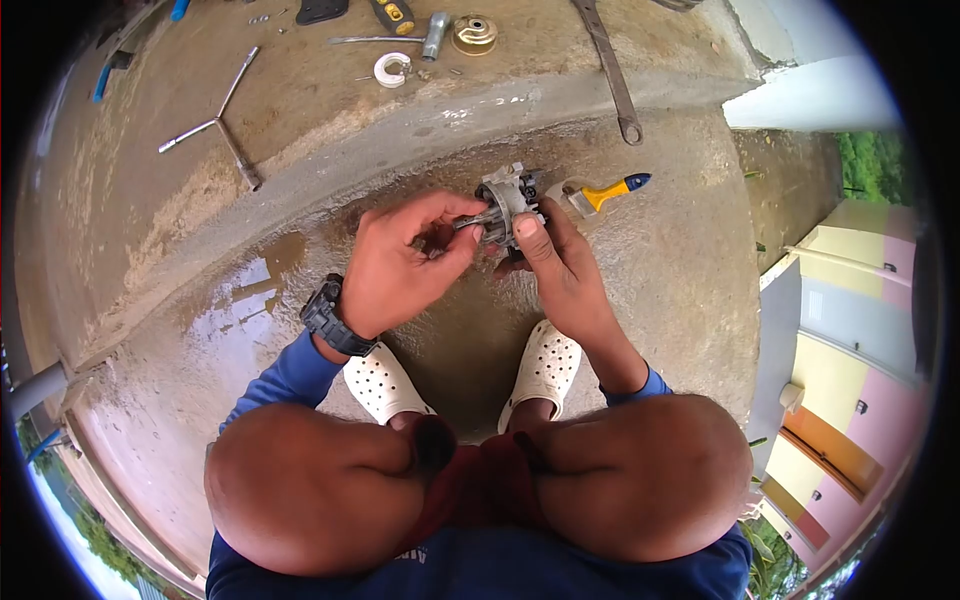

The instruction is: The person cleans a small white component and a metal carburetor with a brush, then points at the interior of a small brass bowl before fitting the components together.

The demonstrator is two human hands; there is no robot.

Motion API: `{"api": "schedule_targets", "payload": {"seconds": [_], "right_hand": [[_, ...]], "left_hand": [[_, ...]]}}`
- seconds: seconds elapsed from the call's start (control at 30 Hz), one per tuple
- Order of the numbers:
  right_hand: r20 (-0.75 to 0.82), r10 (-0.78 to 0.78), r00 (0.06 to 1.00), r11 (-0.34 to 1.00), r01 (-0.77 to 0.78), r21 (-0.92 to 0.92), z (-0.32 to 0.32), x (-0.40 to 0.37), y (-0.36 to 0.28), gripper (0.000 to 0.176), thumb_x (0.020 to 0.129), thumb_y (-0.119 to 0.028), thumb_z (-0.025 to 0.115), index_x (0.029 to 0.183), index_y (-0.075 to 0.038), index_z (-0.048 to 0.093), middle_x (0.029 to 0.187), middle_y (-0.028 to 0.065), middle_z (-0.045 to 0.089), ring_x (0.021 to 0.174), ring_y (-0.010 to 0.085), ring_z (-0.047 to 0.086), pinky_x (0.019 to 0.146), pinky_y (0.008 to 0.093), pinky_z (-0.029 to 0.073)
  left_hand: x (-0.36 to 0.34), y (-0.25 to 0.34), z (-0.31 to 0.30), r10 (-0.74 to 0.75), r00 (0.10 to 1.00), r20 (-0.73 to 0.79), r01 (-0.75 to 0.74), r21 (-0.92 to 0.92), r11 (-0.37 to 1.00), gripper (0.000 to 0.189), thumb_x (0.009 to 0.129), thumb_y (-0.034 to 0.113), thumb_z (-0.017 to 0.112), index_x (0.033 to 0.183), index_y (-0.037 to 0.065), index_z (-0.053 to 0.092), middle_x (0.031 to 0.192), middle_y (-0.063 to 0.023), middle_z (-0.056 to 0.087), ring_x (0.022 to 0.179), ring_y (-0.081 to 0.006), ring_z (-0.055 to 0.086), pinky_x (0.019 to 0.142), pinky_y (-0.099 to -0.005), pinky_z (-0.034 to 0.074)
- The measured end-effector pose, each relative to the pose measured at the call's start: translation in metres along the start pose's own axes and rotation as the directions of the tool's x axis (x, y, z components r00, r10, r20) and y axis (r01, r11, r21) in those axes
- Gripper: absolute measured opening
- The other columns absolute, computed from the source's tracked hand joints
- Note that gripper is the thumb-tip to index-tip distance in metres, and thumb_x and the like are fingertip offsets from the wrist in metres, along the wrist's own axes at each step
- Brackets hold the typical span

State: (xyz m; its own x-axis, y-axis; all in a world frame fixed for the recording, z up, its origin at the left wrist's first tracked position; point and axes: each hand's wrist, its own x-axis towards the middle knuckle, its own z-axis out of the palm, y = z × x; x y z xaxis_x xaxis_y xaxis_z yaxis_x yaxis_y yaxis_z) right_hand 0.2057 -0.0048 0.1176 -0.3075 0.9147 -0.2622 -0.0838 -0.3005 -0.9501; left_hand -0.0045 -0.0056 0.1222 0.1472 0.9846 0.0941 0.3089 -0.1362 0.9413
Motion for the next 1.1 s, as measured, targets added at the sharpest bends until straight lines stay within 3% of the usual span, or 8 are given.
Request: {"api": "schedule_targets", "payload": {"seconds": [0.23,0.27,0.33,0.47,0.63,0.87,0.93,1.1], "right_hand": [[-0.029,-0.036,0.999,0.964,0.027,-0.264,-0.006,-0.001,0.004,0.08,0.107,-0.054,0.062,0.15,0.011,0.045,0.113,0.02,0.071,0.103,0.0212,0.071,0.081,0.0339,0.059],[-0.029,-0.036,0.999,0.964,0.027,-0.263,-0.007,-0.001,0.008,0.08,0.107,-0.054,0.062,0.15,0.011,0.045,0.113,0.02,0.071,0.103,0.0212,0.071,0.081,0.0339,0.059],[-0.047,-0.089,0.995,0.883,0.057,-0.467,-0.009,0.001,0.017,0.081,0.106,-0.056,0.062,0.148,0.012,0.047,0.109,0.0229,0.07,0.097,0.0226,0.072,0.08,0.035,0.058],[-0.044,-0.109,0.993,0.869,0.074,-0.49,-0.004,0.001,0.014,0.081,0.106,-0.057,0.062,0.146,0.012,0.049,0.103,0.0226,0.07,0.089,0.0234,0.072,0.076,0.0361,0.058],[-0.039,0.02,0.999,0.98,-0.027,-0.196,-0.003,0.008,0.013,0.078,0.106,-0.056,0.062,0.144,0.012,0.05,0.089,0.0153,0.069,0.081,0.0216,0.07,0.07,0.0371,0.057],[-0.078,-0.018,0.997,0.947,-0.008,-0.322,0.001,0.002,0.015,0.078,0.106,-0.055,0.063,0.143,0.013,0.051,0.093,0.0166,0.071,0.084,0.022,0.071,0.073,0.0375,0.058],[-0.047,-0.167,0.985,0.837,0.116,-0.534,0.0,0.001,0.021,0.079,0.106,-0.055,0.063,0.143,0.014,0.05,0.094,0.0178,0.072,0.084,0.0223,0.072,0.074,0.0377,0.058],[-0.046,-0.077,0.996,0.902,0.05,-0.428,-0.004,0.005,0.018,0.08,0.106,-0.056,0.063,0.143,0.014,0.05,0.096,0.0193,0.071,0.084,0.022,0.072,0.072,0.0382,0.058]], "left_hand": [[0.003,-0.009,0.003,-0.043,0.999,0.034,0.045,-0.089,0.995,0.017,0.095,0.006,0.077,0.111,0.002,0.074,0.087,-0.0056,0.078,0.072,-0.0037,0.064,0.065,-0.0247,0.052],[0.003,-0.012,0.003,-0.074,0.996,0.053,0.083,-0.188,0.979,0.015,0.096,0.006,0.077,0.109,0.001,0.073,0.085,-0.0052,0.077,0.073,-0.0035,0.064,0.066,-0.0245,0.052],[0.004,-0.013,0.004,-0.102,0.992,0.078,0.12,-0.283,0.951,0.013,0.096,0.006,0.078,0.107,0.001,0.072,0.083,-0.0049,0.076,0.073,-0.0033,0.064,0.066,-0.0243,0.052],[0.003,-0.015,0.002,-0.216,0.969,0.117,0.237,-0.218,0.947,0.012,0.097,0.005,0.077,0.105,0.0,0.07,0.083,-0.0042,0.074,0.076,-0.0042,0.064,0.067,-0.0255,0.051],[0.003,-0.018,0.003,-0.163,0.98,0.111,0.181,-0.181,0.967,0.011,0.099,0.005,0.074,0.107,0.001,0.068,0.083,-0.0053,0.073,0.076,-0.0074,0.065,0.067,-0.0278,0.052],[0.0,-0.014,0.003,-0.087,0.993,0.077,0.094,-0.087,0.992,0.011,0.1,0.006,0.073,0.106,0.001,0.066,0.083,-0.0096,0.073,0.077,-0.0104,0.069,0.068,-0.0299,0.054],[-0.001,-0.013,0.004,-0.062,0.997,0.05,0.066,-0.096,0.993,0.011,0.099,0.006,0.073,0.105,0.001,0.065,0.084,-0.0102,0.073,0.077,-0.0105,0.07,0.069,-0.03,0.054],[0.002,-0.014,0.001,-0.062,0.991,0.118,0.064,-0.015,0.998,0.014,0.1,0.005,0.071,0.111,0.002,0.063,0.093,-0.0137,0.075,0.083,-0.0199,0.075,0.073,-0.0342,0.057]]}}
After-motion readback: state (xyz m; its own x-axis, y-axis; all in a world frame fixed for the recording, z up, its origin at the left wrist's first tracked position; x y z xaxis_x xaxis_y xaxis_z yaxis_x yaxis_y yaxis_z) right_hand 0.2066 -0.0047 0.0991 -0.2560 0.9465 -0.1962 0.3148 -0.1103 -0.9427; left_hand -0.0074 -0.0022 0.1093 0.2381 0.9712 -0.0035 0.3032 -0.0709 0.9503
